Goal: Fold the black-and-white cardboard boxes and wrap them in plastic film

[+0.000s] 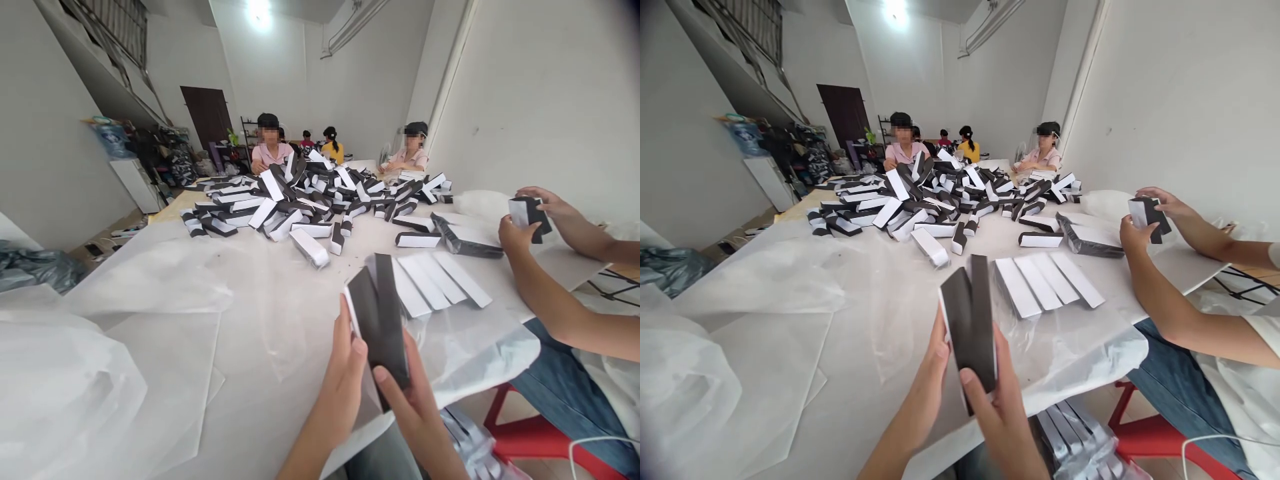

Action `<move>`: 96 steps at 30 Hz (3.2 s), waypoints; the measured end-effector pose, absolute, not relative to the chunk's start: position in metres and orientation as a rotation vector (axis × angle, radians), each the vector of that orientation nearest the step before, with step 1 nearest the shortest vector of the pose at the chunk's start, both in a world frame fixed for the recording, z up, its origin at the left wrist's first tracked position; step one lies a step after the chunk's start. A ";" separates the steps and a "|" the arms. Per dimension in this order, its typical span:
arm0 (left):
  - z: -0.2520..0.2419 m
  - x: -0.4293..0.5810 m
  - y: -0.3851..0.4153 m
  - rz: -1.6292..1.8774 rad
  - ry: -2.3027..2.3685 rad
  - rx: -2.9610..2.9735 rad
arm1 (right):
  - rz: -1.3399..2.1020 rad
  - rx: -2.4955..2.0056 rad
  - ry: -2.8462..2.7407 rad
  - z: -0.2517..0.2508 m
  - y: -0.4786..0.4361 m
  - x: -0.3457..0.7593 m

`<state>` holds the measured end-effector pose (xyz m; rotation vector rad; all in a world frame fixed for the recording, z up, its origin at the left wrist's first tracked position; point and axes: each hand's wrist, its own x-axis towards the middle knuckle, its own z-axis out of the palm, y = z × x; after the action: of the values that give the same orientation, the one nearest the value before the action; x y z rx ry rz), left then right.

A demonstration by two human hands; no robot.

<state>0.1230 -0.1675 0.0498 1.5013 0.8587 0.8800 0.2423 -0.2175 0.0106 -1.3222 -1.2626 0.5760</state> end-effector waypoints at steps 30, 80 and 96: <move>0.048 0.114 -0.114 0.923 0.777 1.317 | 0.702 -1.422 -1.306 -0.006 -0.218 0.243; 0.104 0.078 -0.067 0.399 1.684 2.635 | 0.883 -1.427 -1.622 0.021 -0.221 0.297; 0.102 0.078 -0.069 0.513 1.693 2.642 | 0.391 -1.658 -1.290 0.014 -0.209 0.288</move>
<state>0.0784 -0.0694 0.1024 2.6423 1.6932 0.5131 0.2881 -0.2095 0.0139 -1.6579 -1.2895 0.3914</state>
